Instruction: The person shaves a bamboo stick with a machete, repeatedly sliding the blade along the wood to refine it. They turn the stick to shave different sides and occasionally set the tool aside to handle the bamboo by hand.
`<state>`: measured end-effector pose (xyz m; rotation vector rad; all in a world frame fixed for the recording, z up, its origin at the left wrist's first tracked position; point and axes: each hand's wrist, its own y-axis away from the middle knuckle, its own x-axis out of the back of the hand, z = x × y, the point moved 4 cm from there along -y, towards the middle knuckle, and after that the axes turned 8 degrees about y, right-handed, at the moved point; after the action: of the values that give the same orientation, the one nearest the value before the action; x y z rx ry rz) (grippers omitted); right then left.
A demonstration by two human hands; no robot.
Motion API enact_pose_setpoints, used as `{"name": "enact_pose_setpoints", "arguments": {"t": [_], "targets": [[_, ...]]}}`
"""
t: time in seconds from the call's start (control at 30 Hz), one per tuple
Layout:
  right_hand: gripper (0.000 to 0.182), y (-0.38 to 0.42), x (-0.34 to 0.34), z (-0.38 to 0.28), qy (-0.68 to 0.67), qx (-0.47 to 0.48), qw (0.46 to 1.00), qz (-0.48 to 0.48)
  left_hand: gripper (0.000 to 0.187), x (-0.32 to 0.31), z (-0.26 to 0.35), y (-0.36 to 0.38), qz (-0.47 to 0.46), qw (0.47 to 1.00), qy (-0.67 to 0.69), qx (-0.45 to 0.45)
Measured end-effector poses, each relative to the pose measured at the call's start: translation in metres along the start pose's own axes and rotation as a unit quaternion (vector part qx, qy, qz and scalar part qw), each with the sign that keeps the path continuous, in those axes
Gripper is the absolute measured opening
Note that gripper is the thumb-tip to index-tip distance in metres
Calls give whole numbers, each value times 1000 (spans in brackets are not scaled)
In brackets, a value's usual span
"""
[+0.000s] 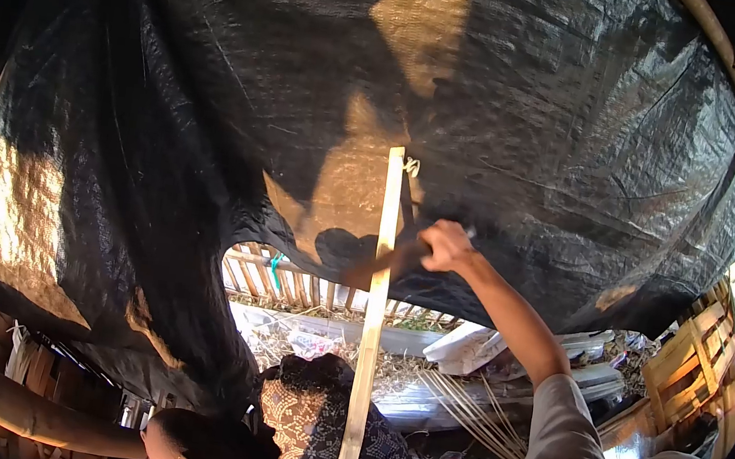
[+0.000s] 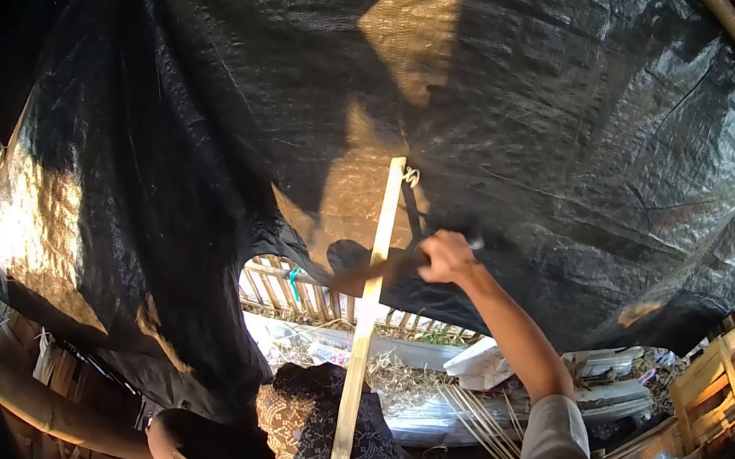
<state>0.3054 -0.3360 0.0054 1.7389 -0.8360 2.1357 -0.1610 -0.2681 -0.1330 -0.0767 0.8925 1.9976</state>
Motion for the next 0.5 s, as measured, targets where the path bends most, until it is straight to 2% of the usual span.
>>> {"name": "enact_pose_setpoints", "arguments": {"t": [0.03,0.07,0.1,0.13,0.17,0.2,0.27,0.3,0.33,0.4,0.43,0.5], "targets": [[52,-5,2,11,-45,-195,980,-11,35,0,0,-1,1,1000,1,-2],[52,-10,10,13,-45,-193,980,-10,36,1,3,0,-12,998,-45,-41],[52,-13,15,22,-113,-290,950,-38,37,0,6,2,-24,993,-90,-78],[52,-11,15,28,-180,-382,904,-64,37,0,9,5,-24,993,-91,-78],[47,-16,-4,41,-29,-286,957,41,38,-2,11,8,-39,995,-72,-60],[47,-12,6,37,-26,-286,957,46,39,-7,11,6,-57,996,-52,-42],[46,-2,28,13,-76,-191,978,19,39,-3,0,-1,-50,996,-59,-51],[33,0,28,9,-90,-139,986,-14,39,-2,0,-2,-38,996,-62,-59],[33,2,25,10,-90,-141,986,-15,39,-2,-1,0,-39,996,-62,-57],[33,3,19,1,62,58,996,25,37,-2,1,3,-35,998,-50,-26],[43,2,13,5,67,58,995,37,37,-3,1,5,-37,998,-50,-29],[44,8,14,8,64,91,992,60,35,-3,-2,8,3,999,-11,-49]]}}
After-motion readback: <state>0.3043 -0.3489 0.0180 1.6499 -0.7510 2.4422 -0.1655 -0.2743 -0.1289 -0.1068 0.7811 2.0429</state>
